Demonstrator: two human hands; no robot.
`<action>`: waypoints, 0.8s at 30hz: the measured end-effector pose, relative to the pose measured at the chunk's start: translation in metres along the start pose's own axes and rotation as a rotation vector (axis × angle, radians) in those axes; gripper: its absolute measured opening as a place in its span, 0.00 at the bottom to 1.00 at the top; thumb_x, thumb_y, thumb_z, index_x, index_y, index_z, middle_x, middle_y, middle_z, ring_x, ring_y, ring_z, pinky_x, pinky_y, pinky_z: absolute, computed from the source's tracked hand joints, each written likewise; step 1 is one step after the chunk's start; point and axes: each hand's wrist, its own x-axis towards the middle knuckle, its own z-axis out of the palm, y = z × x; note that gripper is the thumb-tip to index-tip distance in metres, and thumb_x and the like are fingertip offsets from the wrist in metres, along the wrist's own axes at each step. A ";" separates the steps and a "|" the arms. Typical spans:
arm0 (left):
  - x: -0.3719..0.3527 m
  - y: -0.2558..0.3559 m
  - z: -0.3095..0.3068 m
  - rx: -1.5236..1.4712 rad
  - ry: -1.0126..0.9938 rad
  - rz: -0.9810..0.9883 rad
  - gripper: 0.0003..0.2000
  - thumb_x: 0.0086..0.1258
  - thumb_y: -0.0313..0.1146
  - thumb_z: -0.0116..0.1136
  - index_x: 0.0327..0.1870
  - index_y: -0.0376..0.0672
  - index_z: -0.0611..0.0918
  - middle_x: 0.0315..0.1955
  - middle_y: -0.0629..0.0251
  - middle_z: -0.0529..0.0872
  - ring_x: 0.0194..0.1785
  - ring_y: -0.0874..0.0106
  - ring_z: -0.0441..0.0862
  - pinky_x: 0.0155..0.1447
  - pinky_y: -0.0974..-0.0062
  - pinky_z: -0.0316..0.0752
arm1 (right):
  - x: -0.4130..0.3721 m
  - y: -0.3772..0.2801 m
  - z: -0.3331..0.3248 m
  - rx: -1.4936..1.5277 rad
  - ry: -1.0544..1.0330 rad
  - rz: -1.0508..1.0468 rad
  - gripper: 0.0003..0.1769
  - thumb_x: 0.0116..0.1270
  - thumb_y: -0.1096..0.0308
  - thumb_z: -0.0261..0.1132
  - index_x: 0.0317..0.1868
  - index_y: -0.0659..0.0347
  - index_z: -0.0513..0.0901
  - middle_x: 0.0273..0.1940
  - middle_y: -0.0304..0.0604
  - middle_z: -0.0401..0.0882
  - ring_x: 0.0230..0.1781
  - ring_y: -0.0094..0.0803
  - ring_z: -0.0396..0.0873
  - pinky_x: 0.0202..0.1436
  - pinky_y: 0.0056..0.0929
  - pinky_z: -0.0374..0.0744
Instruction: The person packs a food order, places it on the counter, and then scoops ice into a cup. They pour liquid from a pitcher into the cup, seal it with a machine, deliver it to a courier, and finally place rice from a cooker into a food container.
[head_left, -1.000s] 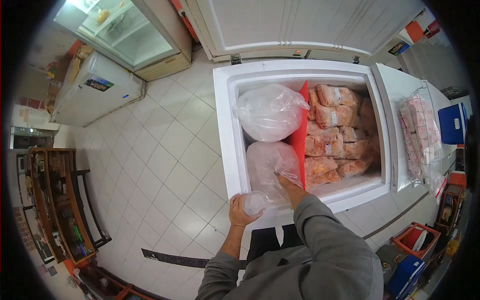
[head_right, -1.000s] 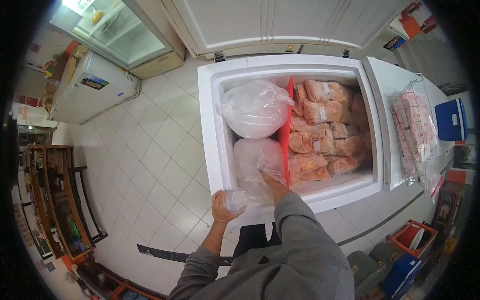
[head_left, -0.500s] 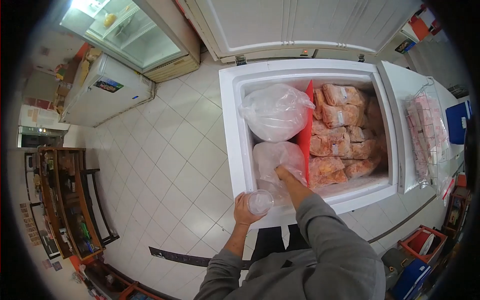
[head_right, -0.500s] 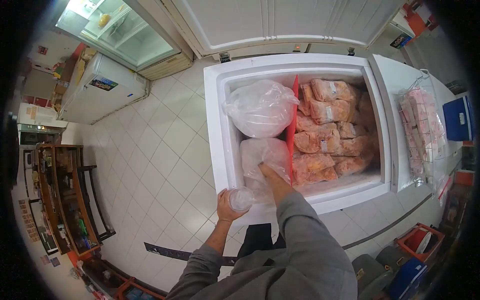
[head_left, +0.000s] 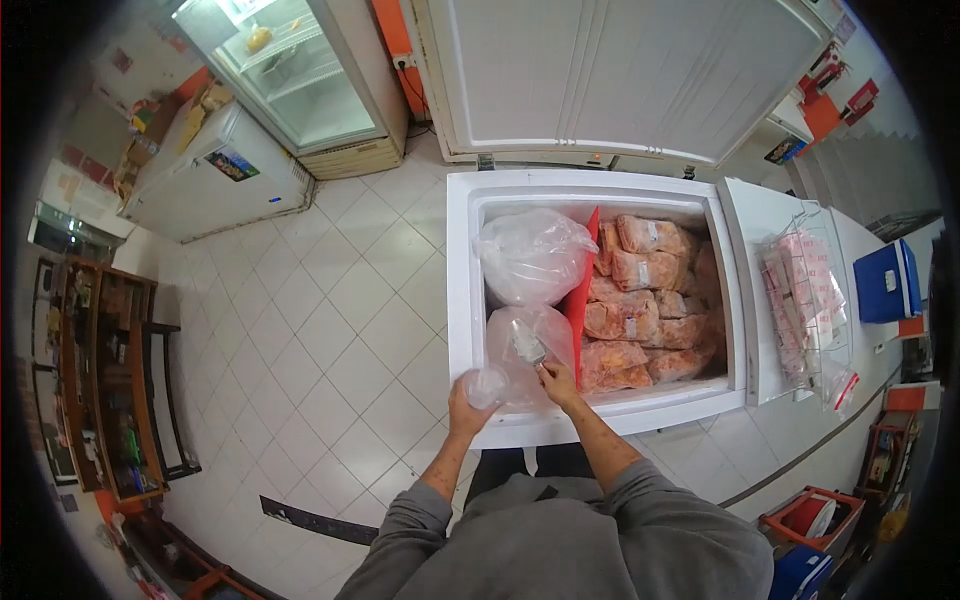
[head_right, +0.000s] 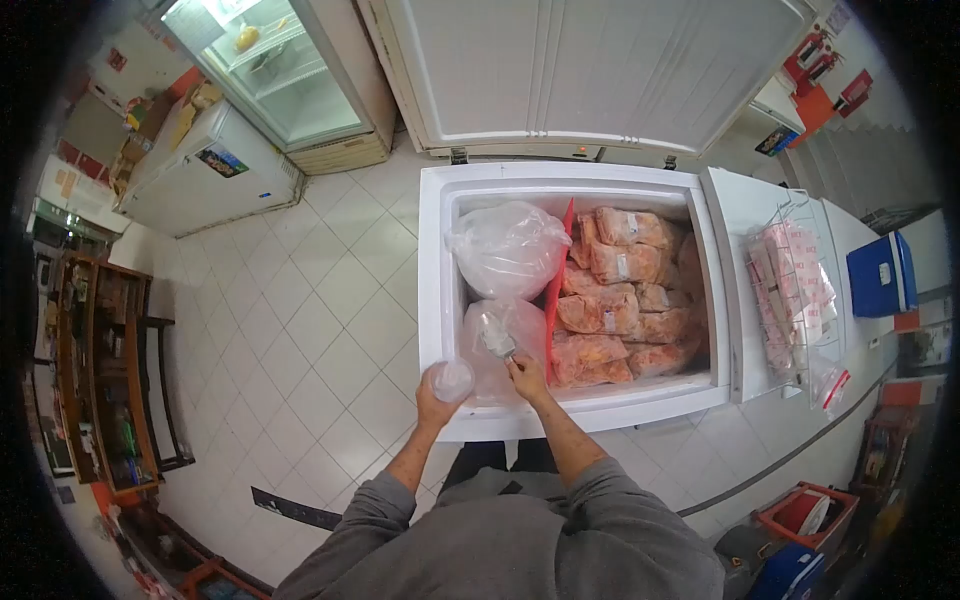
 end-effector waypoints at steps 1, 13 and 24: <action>0.005 0.005 -0.002 -0.054 0.027 -0.038 0.37 0.42 0.36 0.81 0.56 0.37 0.74 0.50 0.52 0.81 0.55 0.54 0.79 0.59 0.61 0.74 | -0.010 -0.008 -0.001 0.065 -0.012 0.073 0.17 0.72 0.58 0.59 0.31 0.63 0.78 0.23 0.33 0.73 0.23 0.24 0.71 0.29 0.27 0.70; 0.056 0.049 0.012 -0.012 -0.178 0.041 0.36 0.43 0.32 0.77 0.58 0.42 0.75 0.52 0.54 0.81 0.56 0.54 0.79 0.60 0.61 0.75 | -0.044 -0.134 -0.118 -0.466 -0.385 -0.283 0.15 0.68 0.60 0.61 0.43 0.65 0.84 0.31 0.51 0.84 0.27 0.40 0.79 0.35 0.36 0.77; 0.075 0.076 0.002 -0.166 -0.467 0.017 0.34 0.44 0.35 0.78 0.58 0.42 0.78 0.50 0.55 0.84 0.56 0.63 0.81 0.60 0.67 0.75 | -0.034 -0.108 -0.148 -0.403 -0.420 -0.291 0.13 0.68 0.63 0.63 0.43 0.66 0.84 0.34 0.53 0.84 0.33 0.36 0.81 0.41 0.36 0.77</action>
